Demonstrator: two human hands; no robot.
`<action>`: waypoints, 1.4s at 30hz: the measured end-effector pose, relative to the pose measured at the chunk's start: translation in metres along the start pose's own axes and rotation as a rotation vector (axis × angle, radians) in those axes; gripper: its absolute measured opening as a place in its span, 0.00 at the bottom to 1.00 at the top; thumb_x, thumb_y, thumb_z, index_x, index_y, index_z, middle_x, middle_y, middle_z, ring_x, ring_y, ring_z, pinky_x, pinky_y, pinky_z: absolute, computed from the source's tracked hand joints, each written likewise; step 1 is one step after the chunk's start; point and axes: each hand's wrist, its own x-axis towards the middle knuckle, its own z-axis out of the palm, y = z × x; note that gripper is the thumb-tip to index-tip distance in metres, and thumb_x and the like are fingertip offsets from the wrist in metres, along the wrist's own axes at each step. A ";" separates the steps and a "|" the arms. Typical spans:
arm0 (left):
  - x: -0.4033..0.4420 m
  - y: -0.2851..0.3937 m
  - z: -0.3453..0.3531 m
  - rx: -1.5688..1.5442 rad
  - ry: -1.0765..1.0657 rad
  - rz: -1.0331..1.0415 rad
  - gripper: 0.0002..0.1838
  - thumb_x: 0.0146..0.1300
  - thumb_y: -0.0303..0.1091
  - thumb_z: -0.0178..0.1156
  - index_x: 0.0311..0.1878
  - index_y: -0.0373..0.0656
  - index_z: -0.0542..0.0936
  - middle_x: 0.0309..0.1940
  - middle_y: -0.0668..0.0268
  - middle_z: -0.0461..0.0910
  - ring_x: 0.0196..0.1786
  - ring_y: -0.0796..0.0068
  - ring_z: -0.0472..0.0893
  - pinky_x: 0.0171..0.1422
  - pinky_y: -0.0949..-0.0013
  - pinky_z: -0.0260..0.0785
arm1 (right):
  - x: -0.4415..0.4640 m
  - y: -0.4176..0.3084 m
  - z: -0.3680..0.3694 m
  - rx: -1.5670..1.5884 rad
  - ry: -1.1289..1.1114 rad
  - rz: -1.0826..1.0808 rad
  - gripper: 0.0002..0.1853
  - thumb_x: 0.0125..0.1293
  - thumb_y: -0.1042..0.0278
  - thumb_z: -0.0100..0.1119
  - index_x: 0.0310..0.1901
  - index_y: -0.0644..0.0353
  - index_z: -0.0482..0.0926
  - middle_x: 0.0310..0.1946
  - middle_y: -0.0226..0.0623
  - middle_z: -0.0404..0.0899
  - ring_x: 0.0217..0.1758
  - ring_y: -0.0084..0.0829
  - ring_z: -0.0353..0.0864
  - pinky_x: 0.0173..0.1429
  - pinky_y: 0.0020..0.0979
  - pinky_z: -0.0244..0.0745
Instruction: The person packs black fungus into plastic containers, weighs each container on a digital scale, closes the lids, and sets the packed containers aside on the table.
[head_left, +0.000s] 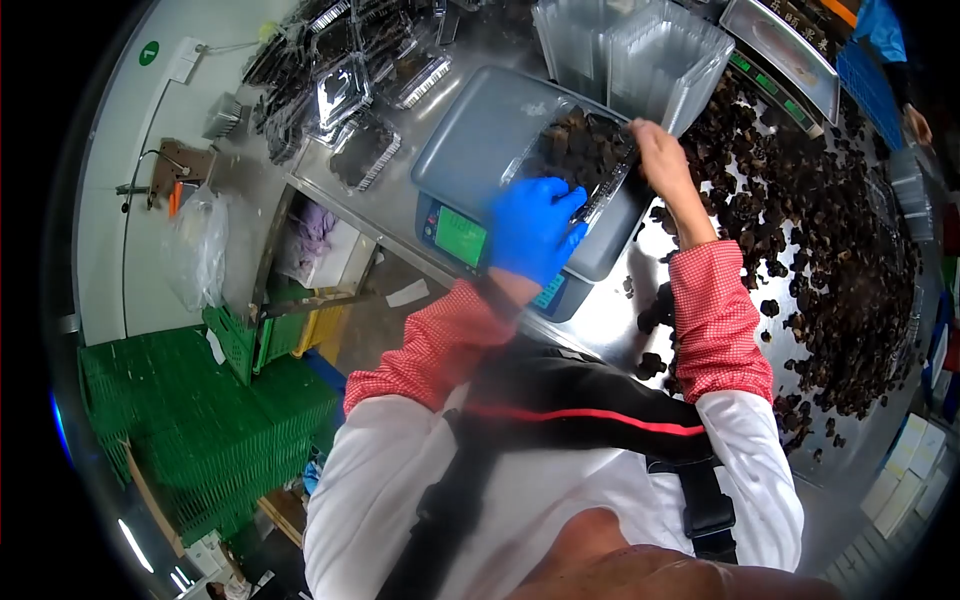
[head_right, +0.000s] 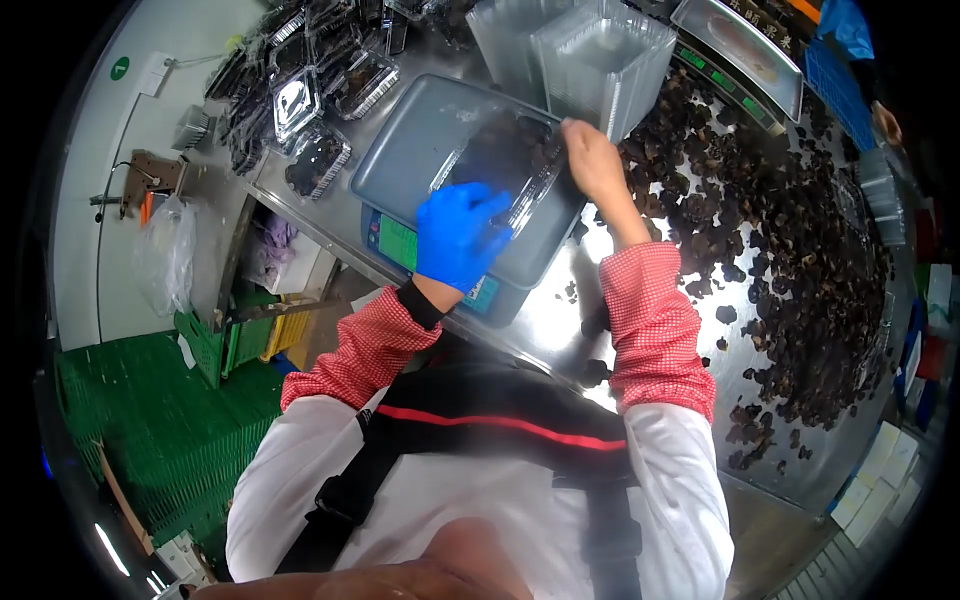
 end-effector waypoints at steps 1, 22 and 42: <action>-0.001 -0.003 0.003 -0.058 0.026 0.006 0.20 0.52 0.34 0.69 0.51 0.50 0.83 0.45 0.62 0.78 0.46 0.56 0.77 0.51 0.56 0.69 | 0.000 0.007 0.002 0.009 -0.001 -0.041 0.21 0.75 0.53 0.46 0.50 0.64 0.79 0.39 0.51 0.83 0.45 0.51 0.82 0.53 0.39 0.74; -0.007 -0.113 -0.008 -1.341 -0.444 -1.253 0.09 0.68 0.40 0.59 0.45 0.49 0.84 0.33 0.71 0.84 0.27 0.86 0.75 0.24 0.82 0.57 | -0.038 -0.038 0.012 0.536 -0.182 0.203 0.09 0.69 0.68 0.51 0.29 0.53 0.67 0.17 0.21 0.63 0.14 0.14 0.57 0.17 0.20 0.48; 0.082 -0.307 -0.087 -1.462 0.348 -0.861 0.26 0.71 0.58 0.54 0.62 0.49 0.73 0.52 0.66 0.83 0.33 0.82 0.73 0.29 0.81 0.59 | 0.049 -0.094 -0.037 -1.066 0.354 -0.557 0.12 0.63 0.61 0.64 0.42 0.59 0.82 0.36 0.40 0.78 0.44 0.44 0.78 0.51 0.42 0.73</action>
